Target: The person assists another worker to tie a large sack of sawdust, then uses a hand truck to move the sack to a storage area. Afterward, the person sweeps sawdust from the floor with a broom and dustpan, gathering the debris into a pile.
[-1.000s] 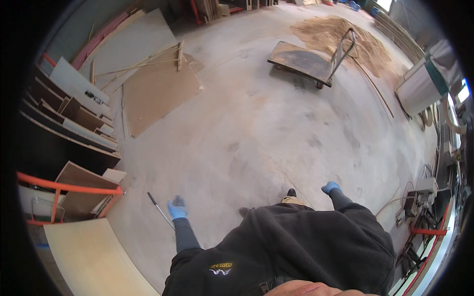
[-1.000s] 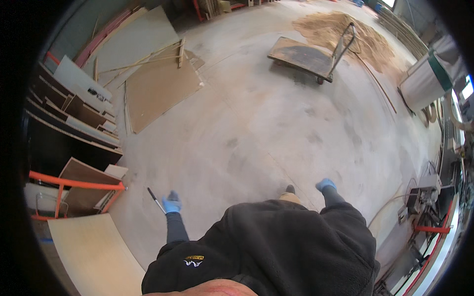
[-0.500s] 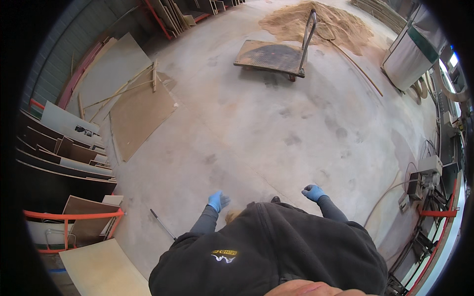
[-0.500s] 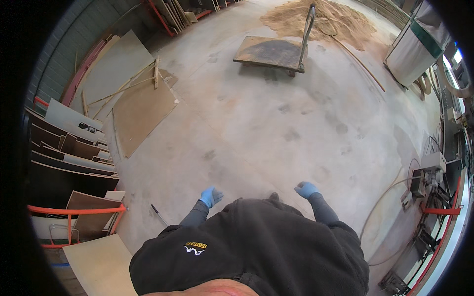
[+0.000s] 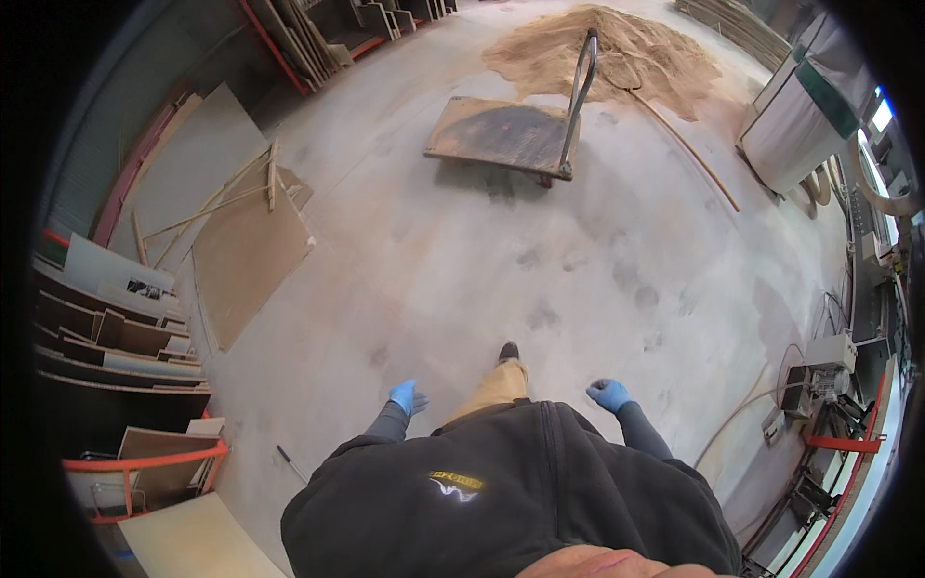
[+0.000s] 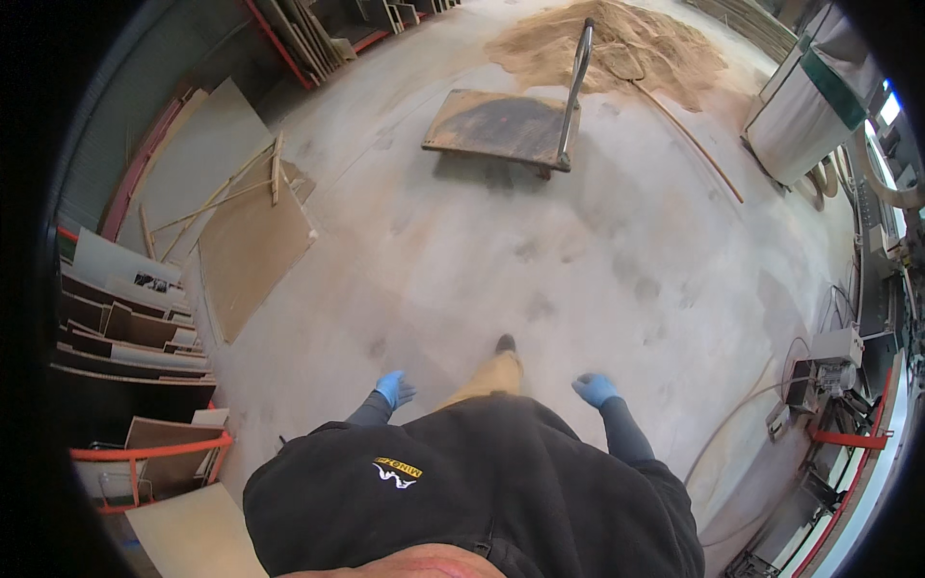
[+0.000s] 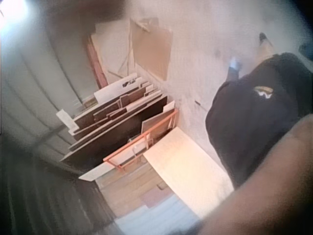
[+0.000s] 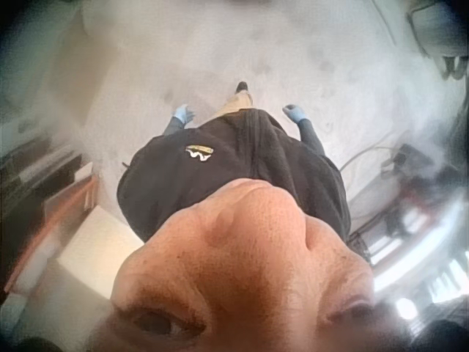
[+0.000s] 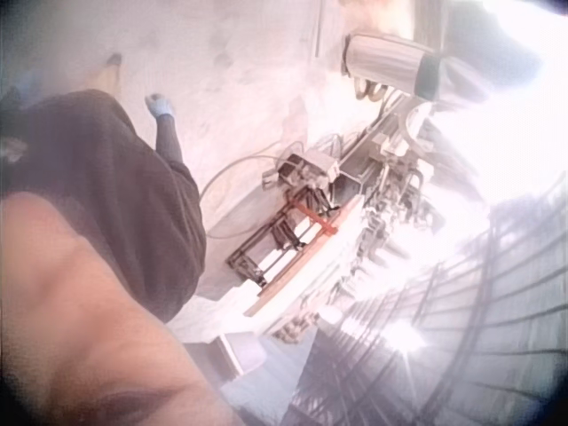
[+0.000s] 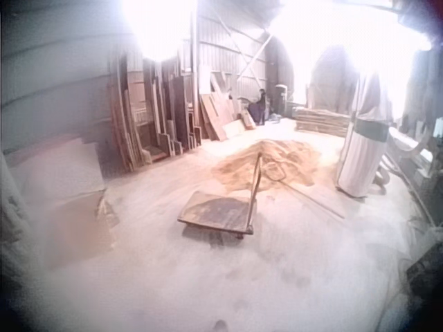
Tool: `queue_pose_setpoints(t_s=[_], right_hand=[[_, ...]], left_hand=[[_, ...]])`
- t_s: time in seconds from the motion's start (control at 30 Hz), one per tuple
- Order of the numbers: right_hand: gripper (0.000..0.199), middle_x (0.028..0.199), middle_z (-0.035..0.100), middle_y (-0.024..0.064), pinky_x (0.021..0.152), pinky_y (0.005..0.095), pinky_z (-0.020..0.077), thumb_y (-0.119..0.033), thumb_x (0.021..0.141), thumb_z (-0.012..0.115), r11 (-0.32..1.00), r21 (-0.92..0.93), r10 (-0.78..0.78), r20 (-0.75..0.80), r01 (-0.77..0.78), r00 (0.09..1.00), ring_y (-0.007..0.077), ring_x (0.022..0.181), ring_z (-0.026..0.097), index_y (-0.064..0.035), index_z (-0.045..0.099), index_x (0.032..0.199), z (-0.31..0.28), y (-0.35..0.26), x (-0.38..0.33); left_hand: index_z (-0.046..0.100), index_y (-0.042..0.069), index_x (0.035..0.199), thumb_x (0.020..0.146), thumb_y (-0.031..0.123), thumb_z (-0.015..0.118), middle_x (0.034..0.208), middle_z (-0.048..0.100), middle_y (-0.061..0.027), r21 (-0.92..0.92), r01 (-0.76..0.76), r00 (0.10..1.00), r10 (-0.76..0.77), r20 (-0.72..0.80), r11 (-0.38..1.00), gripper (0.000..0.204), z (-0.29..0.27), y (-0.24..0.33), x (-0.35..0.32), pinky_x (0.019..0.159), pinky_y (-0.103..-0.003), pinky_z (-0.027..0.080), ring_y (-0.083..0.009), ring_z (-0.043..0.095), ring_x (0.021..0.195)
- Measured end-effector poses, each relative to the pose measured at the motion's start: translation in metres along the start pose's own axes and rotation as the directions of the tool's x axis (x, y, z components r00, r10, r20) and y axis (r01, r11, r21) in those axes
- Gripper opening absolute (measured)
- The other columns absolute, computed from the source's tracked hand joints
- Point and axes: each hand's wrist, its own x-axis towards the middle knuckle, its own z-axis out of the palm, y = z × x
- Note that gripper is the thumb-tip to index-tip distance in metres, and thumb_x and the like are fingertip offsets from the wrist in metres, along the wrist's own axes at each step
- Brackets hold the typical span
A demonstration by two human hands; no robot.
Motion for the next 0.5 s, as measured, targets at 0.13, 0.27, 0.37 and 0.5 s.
queue_pose_setpoints(t_s=[0.13, 0.27, 0.37, 0.5], right_hand=[[0.040, 0.096, 0.075, 0.0133, 0.084, 0.0366, 0.0544, -0.039, 0.084, 0.068, 0.991, 0.013, 0.133, -0.101, -0.133, 0.986, 0.0236, 0.089, 0.071, -0.0043, 0.075, 0.102, -0.060, 0.022, 0.029], [0.036, 0.093, 0.076, 0.0137, 0.080, 0.0348, 0.0549, -0.033, 0.084, 0.069, 0.907, 0.349, 0.335, -0.264, -0.234, 0.904, 0.0212, 0.086, 0.071, -0.0007, 0.075, 0.099, -0.095, 0.063, 0.057], [0.036, 0.090, 0.075, 0.0143, 0.080, 0.0365, 0.0549, -0.033, 0.085, 0.068, 0.825, 0.448, 0.454, -0.165, -0.344, 0.876, 0.0233, 0.085, 0.071, 0.0009, 0.073, 0.097, -0.106, 0.093, 0.076], [0.036, 0.086, 0.074, 0.0130, 0.072, 0.0345, 0.0545, -0.030, 0.087, 0.070, 0.625, 0.677, 0.503, 0.032, -0.389, 0.863, 0.0201, 0.075, 0.069, 0.0039, 0.071, 0.098, -0.118, 0.133, 0.110]], left_hand=[[0.036, 0.003, 0.146, 0.100, 0.039, 0.049, 0.136, 0.054, -0.0287, 0.059, -0.038, 0.998, 0.036, 0.042, 0.998, 0.060, 0.081, 0.108, 0.050, 0.101, -0.056, 0.047, -0.0440, 0.060, 0.117], [0.045, 0.006, 0.139, 0.100, 0.038, 0.050, 0.121, 0.065, -0.0252, 0.347, -0.228, 0.969, 0.175, 0.177, 0.910, 0.051, 0.233, 0.250, 0.089, 0.081, -0.052, 0.055, -0.0394, 0.070, 0.095], [0.059, 0.007, 0.119, 0.095, 0.034, 0.059, 0.095, 0.071, -0.0146, 0.328, -0.472, 0.873, 0.382, 0.303, 0.818, 0.037, 0.387, 0.352, 0.090, 0.060, -0.040, 0.053, -0.0261, 0.070, 0.074], [0.062, 0.002, 0.112, 0.090, 0.038, 0.064, 0.091, 0.069, -0.0105, 0.333, -0.831, 0.557, 0.667, 0.495, 0.446, 0.042, 0.589, 0.477, 0.050, 0.066, -0.035, 0.051, -0.0189, 0.065, 0.077]])
